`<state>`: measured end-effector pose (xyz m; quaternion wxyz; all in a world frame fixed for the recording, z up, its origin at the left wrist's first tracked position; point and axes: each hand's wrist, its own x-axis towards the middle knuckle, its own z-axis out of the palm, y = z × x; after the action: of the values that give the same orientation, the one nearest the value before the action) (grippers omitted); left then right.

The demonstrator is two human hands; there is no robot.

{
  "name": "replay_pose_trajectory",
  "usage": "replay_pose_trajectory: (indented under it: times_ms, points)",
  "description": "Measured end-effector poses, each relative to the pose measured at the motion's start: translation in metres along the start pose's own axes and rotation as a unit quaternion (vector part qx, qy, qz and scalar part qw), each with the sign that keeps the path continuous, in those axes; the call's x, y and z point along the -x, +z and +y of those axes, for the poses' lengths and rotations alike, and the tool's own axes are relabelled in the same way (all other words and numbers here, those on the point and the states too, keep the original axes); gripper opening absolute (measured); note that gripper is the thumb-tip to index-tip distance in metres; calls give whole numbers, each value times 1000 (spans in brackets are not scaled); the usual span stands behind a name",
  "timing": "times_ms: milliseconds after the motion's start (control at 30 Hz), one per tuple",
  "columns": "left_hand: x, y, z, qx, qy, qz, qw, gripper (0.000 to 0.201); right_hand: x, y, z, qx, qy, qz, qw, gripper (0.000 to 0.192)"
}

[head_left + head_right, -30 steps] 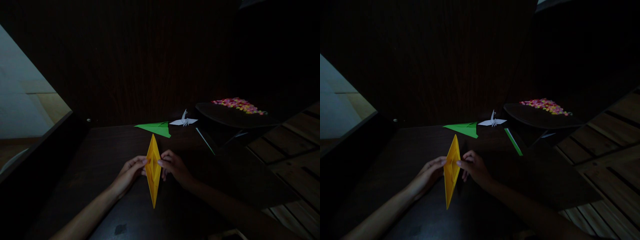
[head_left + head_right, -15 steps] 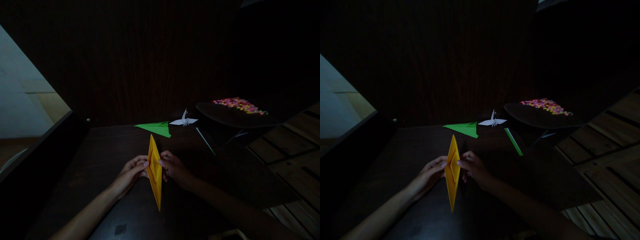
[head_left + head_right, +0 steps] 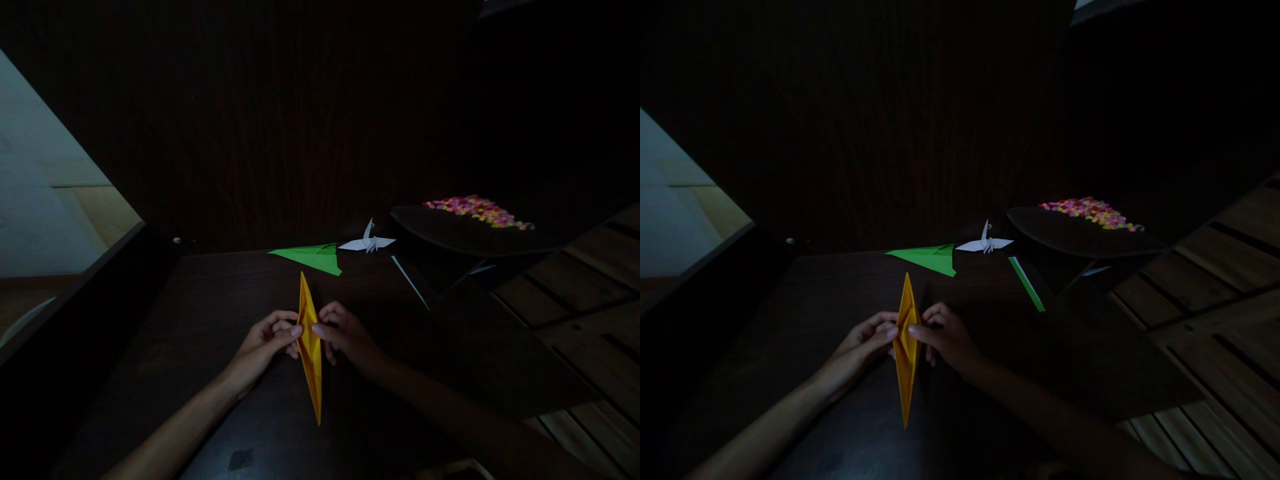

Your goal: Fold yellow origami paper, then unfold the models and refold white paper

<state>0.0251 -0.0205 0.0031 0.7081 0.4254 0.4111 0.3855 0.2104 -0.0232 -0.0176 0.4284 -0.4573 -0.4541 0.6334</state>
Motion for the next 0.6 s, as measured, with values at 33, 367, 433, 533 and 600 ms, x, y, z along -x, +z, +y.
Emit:
replay_pose_trajectory:
  times_ms: [33, 367, 433, 533, 600]
  points:
    - [0, 0, 0, 2, 0, 1, 1000, 33, 0, 0, 0, 6, -2, 2, 1000, 40]
    - [-1, 1, 3, 65, -41, 4, 997, 24, 0, -3, -6, -4, 16, -8, 1000, 40]
    - [-2, 0, 2, 73, -47, 9, 996, 23, -1, -4, -5, -8, 28, -10, 1000, 40]
    - [-3, -2, 0, 82, -53, 21, 995, 21, -2, -4, -5, -5, 38, -3, 999, 39]
    - [-3, -2, -1, 81, -55, 29, 995, 22, -2, -5, -5, 3, 40, 1, 999, 38]
